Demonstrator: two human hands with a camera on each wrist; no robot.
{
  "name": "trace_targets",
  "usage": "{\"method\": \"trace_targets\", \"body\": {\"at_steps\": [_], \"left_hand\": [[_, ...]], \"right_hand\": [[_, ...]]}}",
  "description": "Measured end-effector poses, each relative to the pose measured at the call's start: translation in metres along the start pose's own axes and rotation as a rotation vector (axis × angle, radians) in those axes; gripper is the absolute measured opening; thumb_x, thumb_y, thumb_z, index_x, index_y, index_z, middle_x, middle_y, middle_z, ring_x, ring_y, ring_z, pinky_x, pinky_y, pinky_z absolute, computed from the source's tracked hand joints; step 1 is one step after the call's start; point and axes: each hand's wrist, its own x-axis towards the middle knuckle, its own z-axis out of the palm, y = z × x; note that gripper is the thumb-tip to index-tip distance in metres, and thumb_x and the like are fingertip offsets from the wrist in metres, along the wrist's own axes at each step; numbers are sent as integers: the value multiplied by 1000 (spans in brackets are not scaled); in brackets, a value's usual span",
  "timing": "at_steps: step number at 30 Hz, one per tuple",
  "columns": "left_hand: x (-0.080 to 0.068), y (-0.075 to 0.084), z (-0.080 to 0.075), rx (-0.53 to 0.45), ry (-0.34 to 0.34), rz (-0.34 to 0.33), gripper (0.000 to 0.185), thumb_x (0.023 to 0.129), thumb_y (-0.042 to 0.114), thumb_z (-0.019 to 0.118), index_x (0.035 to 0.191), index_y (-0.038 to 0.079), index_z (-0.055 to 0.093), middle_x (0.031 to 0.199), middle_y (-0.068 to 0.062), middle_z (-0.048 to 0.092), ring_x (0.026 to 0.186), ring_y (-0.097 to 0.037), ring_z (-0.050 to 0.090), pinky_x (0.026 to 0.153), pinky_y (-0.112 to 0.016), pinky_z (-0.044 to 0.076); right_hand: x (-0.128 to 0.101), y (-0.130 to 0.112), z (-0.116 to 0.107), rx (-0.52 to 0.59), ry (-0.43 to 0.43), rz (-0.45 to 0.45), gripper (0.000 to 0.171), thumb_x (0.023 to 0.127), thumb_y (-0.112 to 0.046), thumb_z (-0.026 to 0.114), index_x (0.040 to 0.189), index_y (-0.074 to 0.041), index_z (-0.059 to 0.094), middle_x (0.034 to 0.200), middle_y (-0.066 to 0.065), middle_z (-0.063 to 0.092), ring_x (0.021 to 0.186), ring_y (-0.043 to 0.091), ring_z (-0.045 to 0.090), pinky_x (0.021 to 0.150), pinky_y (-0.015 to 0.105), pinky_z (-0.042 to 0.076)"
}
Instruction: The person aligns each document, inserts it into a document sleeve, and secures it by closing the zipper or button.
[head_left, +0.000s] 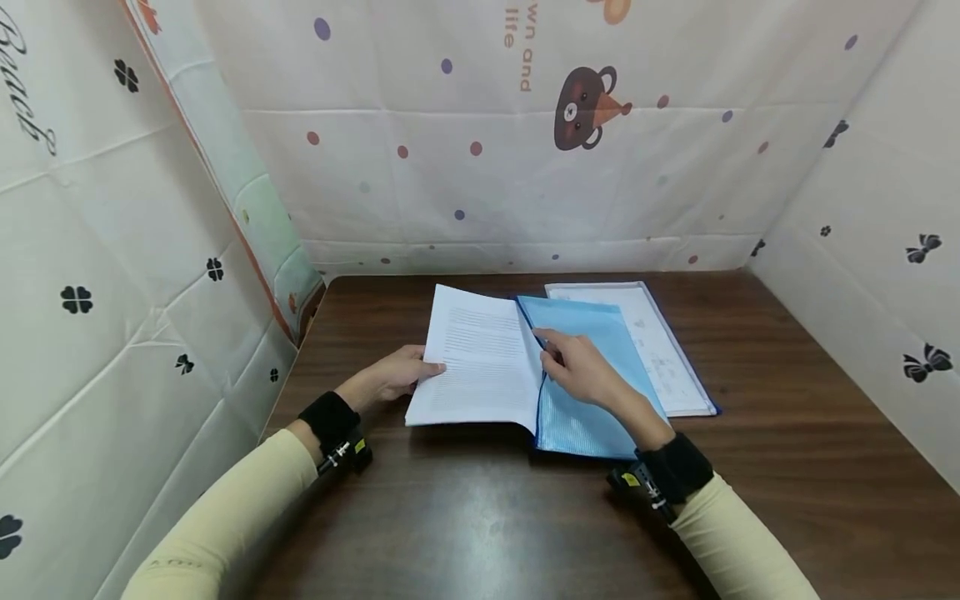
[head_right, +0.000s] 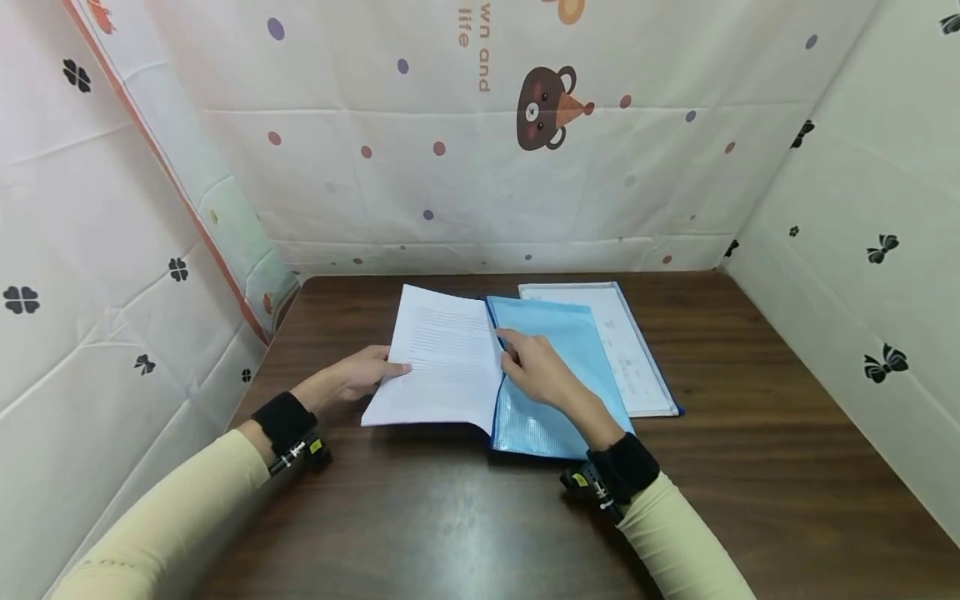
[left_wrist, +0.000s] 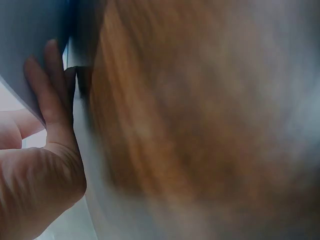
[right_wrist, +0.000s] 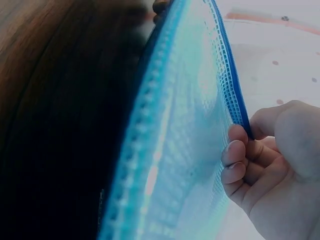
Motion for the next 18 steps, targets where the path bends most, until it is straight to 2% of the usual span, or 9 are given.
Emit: {"method": "trace_targets", "body": {"at_steps": [3, 7, 10, 12, 18], "left_hand": [[-3, 5, 3, 98, 61, 11, 34, 111, 12, 56, 142, 0, 60, 119, -14, 75, 99, -25, 74, 78, -40, 61], [-4, 11, -1, 210, 95, 27, 33, 111, 14, 57, 141, 0, 62, 115, -13, 75, 95, -24, 75, 77, -39, 60], [-3, 13, -3, 241, 109, 36, 33, 111, 15, 56, 140, 0, 62, 112, -13, 76, 93, -24, 75, 75, -38, 61], [-2, 12, -4, 186, 95, 28, 34, 111, 15, 56, 140, -2, 61, 113, -15, 75, 94, -24, 75, 76, -38, 61], [1, 1, 6, -108, 37, -57, 38, 112, 9, 52, 147, -6, 52, 121, -17, 73, 100, -23, 75, 80, -37, 62]], "right_hand": [[-1, 0, -2, -1, -5, 1, 43, 108, -8, 55, 149, 5, 54, 66, -6, 56, 52, 11, 47, 51, 26, 38], [-1, 0, -4, -2, 0, 1, 43, 108, -8, 55, 149, 5, 54, 67, -6, 55, 53, 12, 47, 51, 27, 39], [-1, -1, -4, -3, 9, 0, 43, 108, -7, 56, 149, 5, 54, 66, -5, 55, 53, 12, 47, 51, 26, 39], [-1, -1, -3, -1, 11, 2, 43, 107, -7, 56, 148, 6, 55, 66, -5, 55, 53, 12, 47, 51, 26, 39], [-1, -3, 0, 1, -19, 21, 44, 109, -10, 54, 149, 7, 53, 66, -6, 56, 53, 12, 49, 51, 26, 39]]}}
